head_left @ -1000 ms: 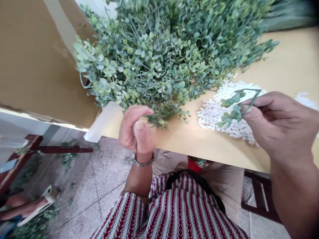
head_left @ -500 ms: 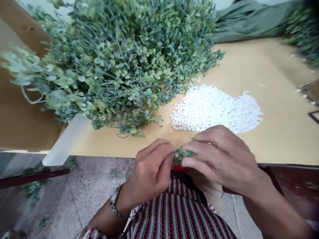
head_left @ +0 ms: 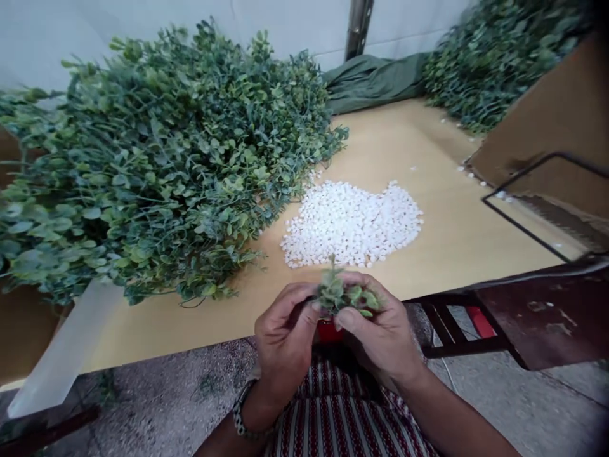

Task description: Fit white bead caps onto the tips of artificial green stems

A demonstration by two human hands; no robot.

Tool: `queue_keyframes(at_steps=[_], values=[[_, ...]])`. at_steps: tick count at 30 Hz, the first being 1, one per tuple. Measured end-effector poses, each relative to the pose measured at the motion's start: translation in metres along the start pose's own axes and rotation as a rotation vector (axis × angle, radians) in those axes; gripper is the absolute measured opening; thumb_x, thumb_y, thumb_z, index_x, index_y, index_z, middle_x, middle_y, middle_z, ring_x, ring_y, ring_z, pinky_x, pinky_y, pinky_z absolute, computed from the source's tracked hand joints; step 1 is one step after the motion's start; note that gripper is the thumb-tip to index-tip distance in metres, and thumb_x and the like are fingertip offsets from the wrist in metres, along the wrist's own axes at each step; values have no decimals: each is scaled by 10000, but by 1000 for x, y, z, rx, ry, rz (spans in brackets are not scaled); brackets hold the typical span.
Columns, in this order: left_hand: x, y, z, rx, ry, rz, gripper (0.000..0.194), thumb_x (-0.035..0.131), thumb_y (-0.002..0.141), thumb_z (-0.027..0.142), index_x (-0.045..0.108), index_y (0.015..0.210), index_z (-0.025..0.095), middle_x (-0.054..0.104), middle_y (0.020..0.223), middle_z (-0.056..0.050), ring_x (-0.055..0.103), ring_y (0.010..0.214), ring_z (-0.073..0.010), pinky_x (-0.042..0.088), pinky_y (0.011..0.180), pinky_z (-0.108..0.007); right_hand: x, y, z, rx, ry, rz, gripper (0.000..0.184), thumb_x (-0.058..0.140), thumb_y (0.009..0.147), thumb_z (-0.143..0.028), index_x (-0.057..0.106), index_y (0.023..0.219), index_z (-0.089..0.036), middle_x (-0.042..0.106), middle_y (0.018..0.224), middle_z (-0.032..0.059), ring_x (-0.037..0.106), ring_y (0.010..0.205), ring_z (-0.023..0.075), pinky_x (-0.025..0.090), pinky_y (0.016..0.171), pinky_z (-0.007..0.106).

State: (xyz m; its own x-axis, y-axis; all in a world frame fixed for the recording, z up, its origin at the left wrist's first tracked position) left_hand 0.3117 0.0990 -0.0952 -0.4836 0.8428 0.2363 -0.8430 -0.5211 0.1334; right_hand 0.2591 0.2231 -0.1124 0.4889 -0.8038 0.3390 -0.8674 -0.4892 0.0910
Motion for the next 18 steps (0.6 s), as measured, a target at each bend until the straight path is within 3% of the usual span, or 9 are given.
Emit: queue_keyframes(at_steps=[4, 7, 11, 18], values=[[14, -2, 5, -136, 130, -310, 413, 655, 790, 139, 631, 1176, 283, 668, 1158, -31, 620, 1051, -169, 489, 890, -201, -3, 9, -14, -82, -185, -50, 162, 661, 810, -253, 634, 970, -247, 660, 900, 6, 637, 806, 128, 520, 738, 233], [24, 4, 12, -217, 155, -454, 390, 672, 784, 204, 637, 1168, 259, 660, 1146, -47, 611, 1048, -198, 498, 874, -223, 0, 11, -24, -158, -356, -180, 135, 663, 806, -267, 648, 924, -204, 670, 872, 24, 634, 813, 144, 513, 739, 240], [34, 8, 6, -250, 96, -398, 243, 697, 759, 190, 730, 988, 265, 658, 1043, -29, 607, 996, -171, 478, 888, -228, 0, 11, -27, -167, -384, -253, 135, 617, 843, -268, 663, 947, -196, 682, 870, 21, 638, 794, 129, 516, 751, 232], [39, -4, -14, -321, -92, -248, 193, 687, 728, 136, 772, 846, 263, 608, 1048, -21, 577, 1012, -159, 480, 883, -230, 4, 11, -15, -74, -284, -261, 210, 602, 854, -302, 680, 1029, -217, 719, 1004, 28, 667, 923, 155, 531, 848, 295]])
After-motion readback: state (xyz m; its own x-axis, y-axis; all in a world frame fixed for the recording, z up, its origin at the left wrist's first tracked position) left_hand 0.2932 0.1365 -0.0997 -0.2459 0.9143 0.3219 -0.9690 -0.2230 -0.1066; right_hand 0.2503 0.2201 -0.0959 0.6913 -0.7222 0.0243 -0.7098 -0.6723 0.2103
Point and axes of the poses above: each hand's wrist, its own y-axis towards the middle knuckle, its own x-axis out of the palm, z = x × y, the point moved 7 cm from there along y, towards the middle knuckle
